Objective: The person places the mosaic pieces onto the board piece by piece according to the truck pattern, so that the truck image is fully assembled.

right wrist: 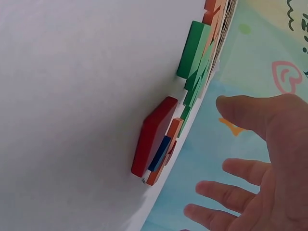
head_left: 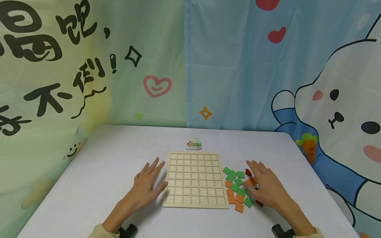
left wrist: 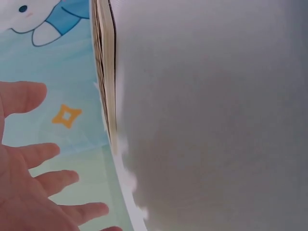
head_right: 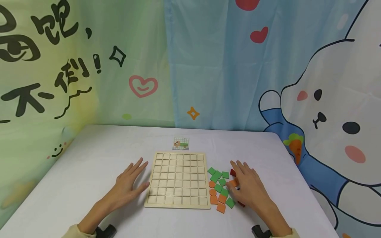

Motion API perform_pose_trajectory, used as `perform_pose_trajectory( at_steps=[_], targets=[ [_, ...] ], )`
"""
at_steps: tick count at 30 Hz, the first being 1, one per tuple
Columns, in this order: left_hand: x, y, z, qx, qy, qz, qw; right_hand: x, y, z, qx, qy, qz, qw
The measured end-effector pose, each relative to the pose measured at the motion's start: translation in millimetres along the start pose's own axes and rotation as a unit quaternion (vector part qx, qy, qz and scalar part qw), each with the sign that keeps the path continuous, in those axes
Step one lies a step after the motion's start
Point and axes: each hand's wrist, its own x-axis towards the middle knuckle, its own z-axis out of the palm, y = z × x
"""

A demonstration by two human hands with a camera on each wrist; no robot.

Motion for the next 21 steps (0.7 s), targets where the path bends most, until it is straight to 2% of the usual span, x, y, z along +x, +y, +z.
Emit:
perform_pose_trajectory(
  at_steps=[13, 15, 21],
  targets=[
    [3.2, 1.9, 3.2, -0.015, 0.026, 0.014, 0.9995, 4.0, -0.1, 5.2, 0.002, -0.005, 0.015, 0.9999],
    [3.9, 0.8, 3.3, -0.029, 0.022, 0.018, 0.9992, 5.1, -0.7, 6.0, 0.001, -0.004, 0.018, 0.9998],
    [8.3, -3.8, 2.6, -0.096, -0.018, 0.017, 0.9951, 8.3, -2.2, 7.2, -0.005, -0.003, 0.020, 0.9998]
  ],
)
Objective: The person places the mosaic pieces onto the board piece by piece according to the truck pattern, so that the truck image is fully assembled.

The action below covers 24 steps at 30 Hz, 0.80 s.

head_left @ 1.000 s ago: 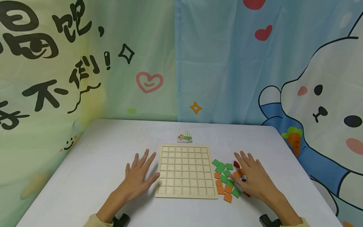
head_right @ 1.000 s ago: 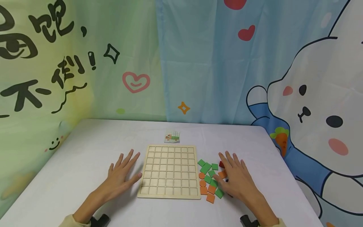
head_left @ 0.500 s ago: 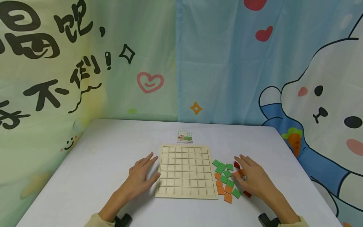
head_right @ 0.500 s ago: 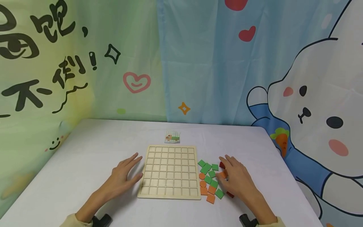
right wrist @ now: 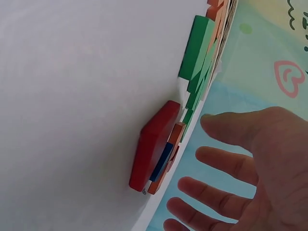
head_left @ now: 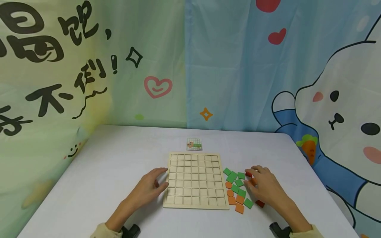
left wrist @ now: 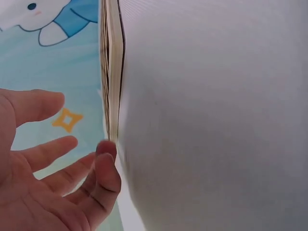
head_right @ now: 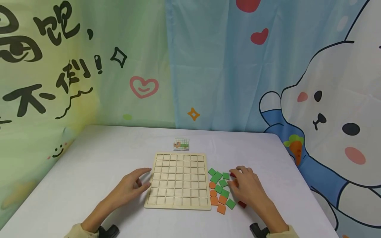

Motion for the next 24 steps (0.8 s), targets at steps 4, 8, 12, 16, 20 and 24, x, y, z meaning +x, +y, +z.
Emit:
perform_pose_trajectory(
  at_steps=[4, 8, 12, 16, 20, 24],
  targets=[
    [1.8, -3.1, 0.0, -0.034, -0.014, 0.004, 0.9993, 1.8, 0.2, -0.9, 0.009, -0.001, -0.003, 1.0000],
    [2.0, -7.8, 0.3, -0.065, -0.029, -0.001, 0.9974, 3.8, 2.5, -0.7, 0.025, 0.002, -0.011, 0.9996],
    [2.7, -10.3, 0.9, -0.098, -0.043, -0.021, 0.9941, 7.8, 5.2, 0.5, 0.044, -0.017, -0.002, 0.9989],
    [3.8, -9.8, 2.4, -0.117, -0.047, -0.036, 0.9914, 11.0, 7.0, 2.6, 0.061, -0.038, 0.010, 0.9974],
    [4.7, -9.7, 4.4, -0.119, -0.049, -0.044, 0.9908, 12.4, 6.8, 4.1, 0.072, -0.045, 0.014, 0.9963],
    [5.1, -10.6, 5.5, -0.117, -0.053, -0.046, 0.9906, 13.0, 5.2, 3.9, 0.077, -0.051, 0.015, 0.9956]
  ],
)
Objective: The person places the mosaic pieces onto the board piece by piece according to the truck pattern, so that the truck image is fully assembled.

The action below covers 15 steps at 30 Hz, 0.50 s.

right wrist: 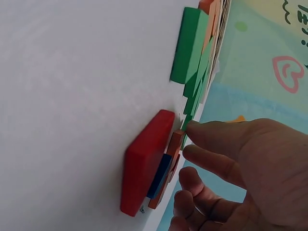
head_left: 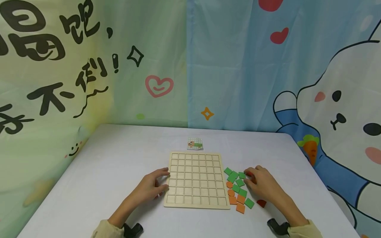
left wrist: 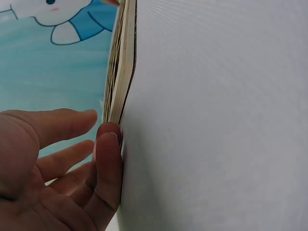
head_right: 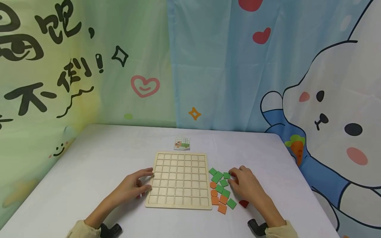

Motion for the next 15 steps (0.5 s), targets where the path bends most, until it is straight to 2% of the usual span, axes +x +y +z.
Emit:
perform_pose_trajectory(
  at_steps=[15],
  targets=[
    [-0.1, -0.3, 1.6, -0.007, -0.002, -0.013, 0.9999, 2.8, 1.9, -0.3, 0.004, -0.014, 0.005, 0.9999]
  ],
)
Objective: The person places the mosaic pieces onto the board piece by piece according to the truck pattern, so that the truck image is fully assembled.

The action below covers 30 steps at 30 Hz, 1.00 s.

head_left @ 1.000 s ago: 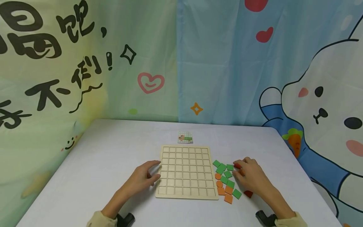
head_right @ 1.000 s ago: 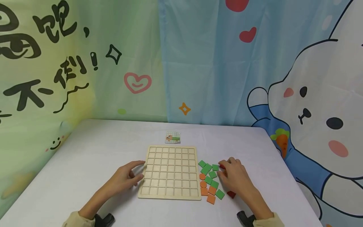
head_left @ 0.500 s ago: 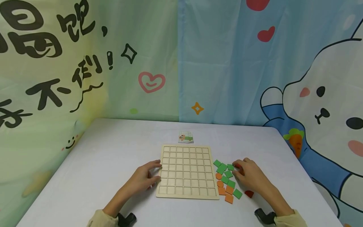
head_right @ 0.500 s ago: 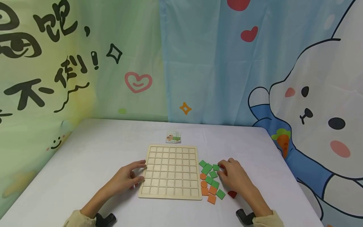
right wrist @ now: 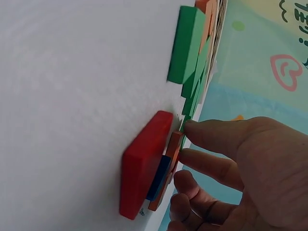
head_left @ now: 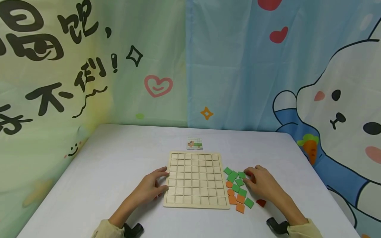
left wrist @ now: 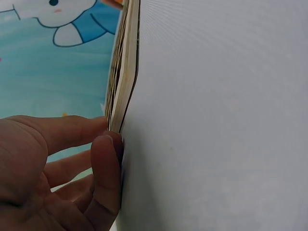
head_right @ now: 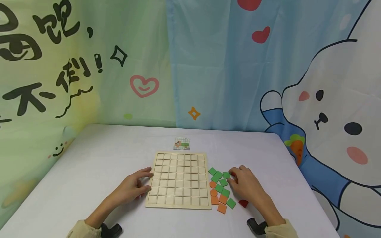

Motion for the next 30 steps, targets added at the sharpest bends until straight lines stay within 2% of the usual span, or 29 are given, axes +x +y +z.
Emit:
perform_pose_trajectory(
  at_steps=[6, 30],
  targets=[
    [0.6, -1.3, -0.3, 0.011, -0.003, -0.006, 0.9999, 0.5, -0.3, 0.8, 0.003, 0.000, 0.000, 1.0000],
    [-0.5, -1.7, 0.9, 0.005, -0.004, -0.002, 1.0000, 4.4, -2.4, 0.2, 0.010, 0.001, 0.003, 0.9999]
  ],
)
